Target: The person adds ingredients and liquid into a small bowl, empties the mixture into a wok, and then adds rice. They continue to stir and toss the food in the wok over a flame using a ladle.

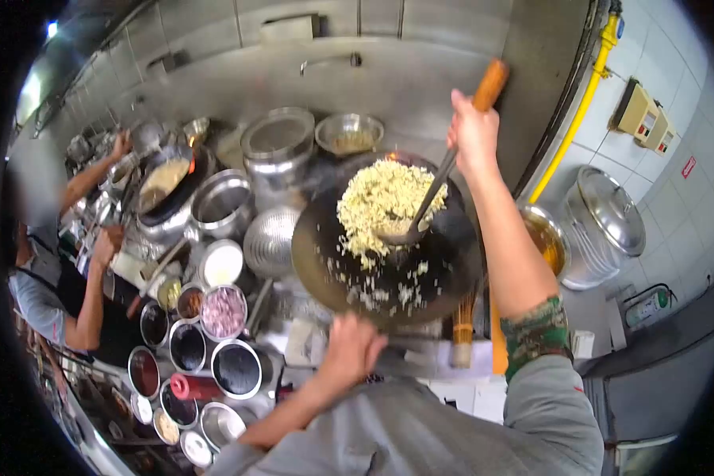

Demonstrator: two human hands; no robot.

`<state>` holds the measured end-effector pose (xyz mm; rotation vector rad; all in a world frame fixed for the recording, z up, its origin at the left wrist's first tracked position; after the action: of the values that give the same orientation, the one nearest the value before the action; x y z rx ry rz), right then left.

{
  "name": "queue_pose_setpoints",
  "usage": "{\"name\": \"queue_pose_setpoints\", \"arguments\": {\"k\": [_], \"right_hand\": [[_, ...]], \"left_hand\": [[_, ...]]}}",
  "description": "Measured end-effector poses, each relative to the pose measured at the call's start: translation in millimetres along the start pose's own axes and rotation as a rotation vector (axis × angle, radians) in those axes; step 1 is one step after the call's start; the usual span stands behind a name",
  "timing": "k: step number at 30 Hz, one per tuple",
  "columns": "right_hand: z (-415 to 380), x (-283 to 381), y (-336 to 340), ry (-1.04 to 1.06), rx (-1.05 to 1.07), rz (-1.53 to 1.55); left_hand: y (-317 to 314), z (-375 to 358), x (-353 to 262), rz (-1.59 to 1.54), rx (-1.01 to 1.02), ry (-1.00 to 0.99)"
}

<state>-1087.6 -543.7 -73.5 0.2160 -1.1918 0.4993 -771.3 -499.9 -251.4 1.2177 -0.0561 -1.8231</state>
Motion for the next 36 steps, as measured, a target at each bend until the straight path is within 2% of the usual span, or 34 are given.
{"name": "queue_pose_setpoints", "arguments": {"k": [3,5,7,9,11,15,17,19,21,22,23,27,29,31,34,36], "right_hand": [[-11,-3,-21,-0.002,-0.068,-0.158],[-20,-19,-38,-0.011,-0.114,-0.253],[-7,-48,-39,0.192,-0.115,-0.296],[-29,-14,-35,0.157,-0.036,-0.097],[-19,-9,-24,0.084,-0.016,-0.059],[5,-4,-4,0.052,-0.048,-0.005],[5,6,1,0.132,-0.041,0.069],[13,-20,12,0.17,0.01,0.178],[5,-73,5,0.085,-0.097,0.046],[1,-81,-9,0.079,0.027,0.159],[12,-83,-12,0.017,0.075,0.177],[28,-57,-13,0.06,0.064,0.215],[31,-67,-16,0.085,0.056,0.263],[30,-98,-32,-0.076,0.083,0.313],[47,-65,-31,-0.215,0.077,0.191],[44,-23,-13,-0.217,0.111,0.118]], "left_hand": [[13,66,-1,-0.013,-0.089,-0.033],[-7,68,35,-0.005,-0.058,-0.01],[-23,37,63,0.039,-0.025,0.045],[-22,12,61,0.101,-0.009,0.056],[-6,7,36,0.031,-0.085,-0.089],[-4,59,55,0.072,-0.138,0.003],[-14,68,76,0.058,-0.104,-0.027],[-17,72,82,0.077,-0.093,-0.038],[-21,74,86,0.067,-0.081,-0.026],[-23,72,86,0.069,-0.063,-0.023],[-24,72,87,0.078,-0.053,-0.017],[-20,77,80,0.085,-0.033,0.009],[-20,81,86,0.086,-0.014,-0.001],[-23,74,85,0.071,0.024,0.007],[-15,67,72,0.061,0.061,0.036],[-2,68,31,0.003,0.054,0.026]]}}
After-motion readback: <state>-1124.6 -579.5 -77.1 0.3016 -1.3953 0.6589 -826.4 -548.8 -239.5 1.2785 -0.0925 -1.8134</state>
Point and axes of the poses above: each hand's wrist, its own z-axis towards the middle knuckle, its own y-axis out of the back of the hand, x = y × z, the point moved 6 cm from there along z, towards the middle knuckle, and after that the axes turned 14 degrees about -z, right-handed, at the moved point
